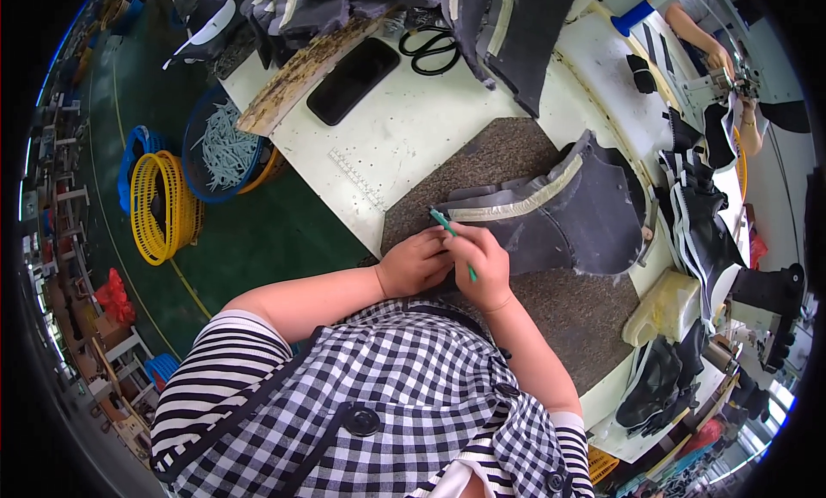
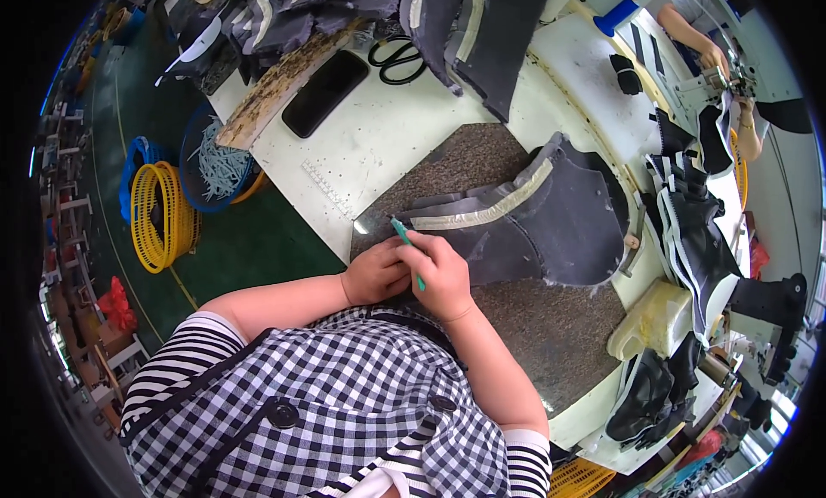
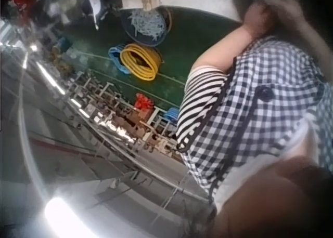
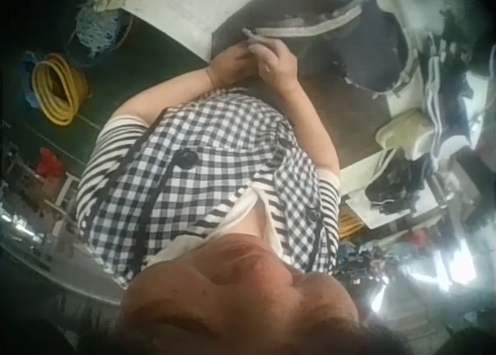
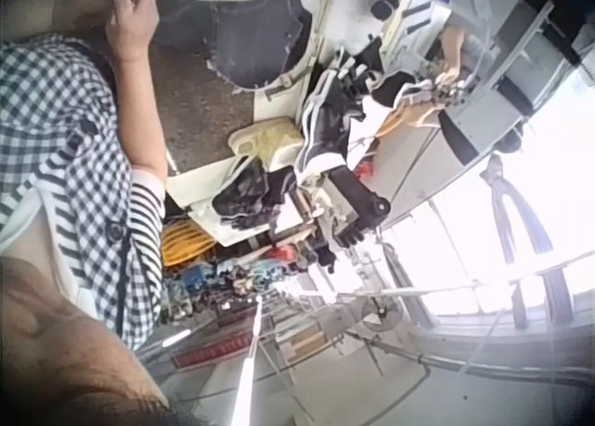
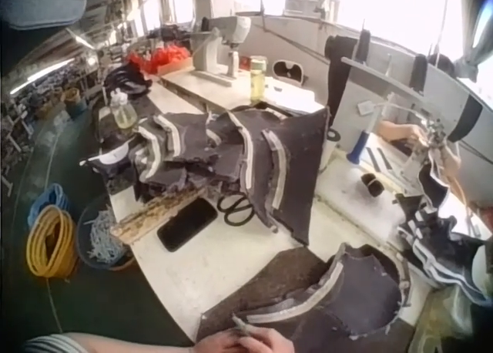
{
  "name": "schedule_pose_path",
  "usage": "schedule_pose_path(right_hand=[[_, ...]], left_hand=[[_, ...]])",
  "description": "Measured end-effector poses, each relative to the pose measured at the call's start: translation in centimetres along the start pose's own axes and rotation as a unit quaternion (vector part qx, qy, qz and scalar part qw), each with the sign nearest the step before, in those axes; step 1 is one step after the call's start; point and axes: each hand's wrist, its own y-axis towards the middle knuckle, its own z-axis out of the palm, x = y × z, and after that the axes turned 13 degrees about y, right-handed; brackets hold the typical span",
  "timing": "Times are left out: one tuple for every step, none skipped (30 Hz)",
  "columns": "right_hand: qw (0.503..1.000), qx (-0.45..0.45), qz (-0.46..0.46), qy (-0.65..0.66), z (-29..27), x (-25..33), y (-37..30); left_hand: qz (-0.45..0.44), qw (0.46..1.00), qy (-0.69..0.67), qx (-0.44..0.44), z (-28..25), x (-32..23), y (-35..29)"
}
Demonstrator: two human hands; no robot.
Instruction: Assembling and gluing shoe components in a manufacturing facility.
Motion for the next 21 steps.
schedule_pose_path(right_hand=[[0.995, 0.043, -0.069, -0.057, -0.5, 0.1, 0.2], [0.980, 0.086, -0.137, -0.113, -1.1, 0.0, 0.3], [0.977, 0.101, -0.118, -0.147, -2.0, -0.4, 0.3], [0.972, 0.100, -0.092, -0.191, -3.0, -0.5, 0.3], [0.964, 0.098, -0.066, -0.236, -3.9, -0.5, 0.5], [0.966, 0.065, -0.030, -0.249, -4.3, -0.7, 0.6], [0.965, 0.067, -0.031, -0.251, -3.9, -0.6, 0.7], [0.970, 0.087, -0.079, -0.213, -3.1, -0.1, 0.9], [0.971, 0.106, -0.125, -0.177, -2.3, 0.5, 1.0], [0.968, 0.164, -0.145, -0.125, -1.6, 0.6, 0.8], [0.959, 0.191, -0.163, -0.131, -0.9, 0.7, 0.9], [0.965, 0.166, -0.133, -0.156, -1.5, 0.3, 0.8], [0.968, 0.139, -0.103, -0.181, -2.6, -0.2, 0.8], [0.967, 0.102, -0.069, -0.223, -4.2, -0.8, 1.1], [0.964, 0.047, -0.020, -0.260, -5.6, -1.2, 1.1], [0.967, 0.047, -0.023, -0.251, -5.8, -1.1, 0.6], [0.968, 0.046, -0.025, -0.244, -6.1, -0.4, 0.2], [0.974, 0.091, -0.050, -0.200, -5.9, 0.1, 0.0], [0.972, 0.121, -0.091, -0.180, -5.6, 0.3, 0.1], [0.969, 0.113, -0.067, -0.210, -6.4, -0.2, 0.4], [0.965, 0.105, -0.041, -0.237, -7.4, -0.9, 0.7]], left_hand=[[0.004, 1.000, -0.009, 0.013, 0.1, 0.3, -0.1], [0.004, 1.000, -0.012, 0.011, -0.1, 0.2, 0.0], [0.002, 1.000, -0.012, 0.009, -0.3, 0.0, 0.0], [-0.001, 1.000, 0.002, 0.008, -0.6, -0.3, 0.0], [-0.003, 1.000, 0.016, 0.006, -0.6, -0.5, 0.0], [0.000, 1.000, 0.017, -0.007, -0.1, -0.2, -0.1], [-0.001, 1.000, 0.016, -0.010, 0.0, -0.1, -0.3], [-0.001, 1.000, 0.012, -0.006, 0.1, 0.1, -0.5], [0.002, 1.000, 0.005, -0.001, 0.2, 0.1, -0.5], [0.000, 0.999, -0.036, 0.002, 0.3, 0.2, -0.4], [0.002, 0.999, -0.038, 0.001, 0.3, 0.2, -0.4], [-0.001, 1.000, -0.015, -0.010, 0.1, 0.1, -0.5], [-0.005, 1.000, 0.008, -0.021, 0.1, -0.1, -0.5], [-0.010, 0.999, 0.022, -0.022, -0.1, -0.3, -0.3], [-0.009, 0.999, 0.021, -0.023, 0.0, -0.4, -0.2], [-0.011, 0.999, 0.025, -0.026, 0.1, -0.4, -0.3], [-0.011, 0.999, 0.027, -0.030, 0.1, -0.6, -0.3], [-0.010, 0.999, 0.027, -0.037, 0.0, -0.4, -0.1], [-0.009, 0.999, 0.023, -0.037, 0.0, -0.5, -0.1], [-0.004, 0.999, 0.030, -0.037, -0.1, -0.4, 0.1], [-0.002, 0.999, 0.036, -0.036, -0.3, -0.4, 0.2]])
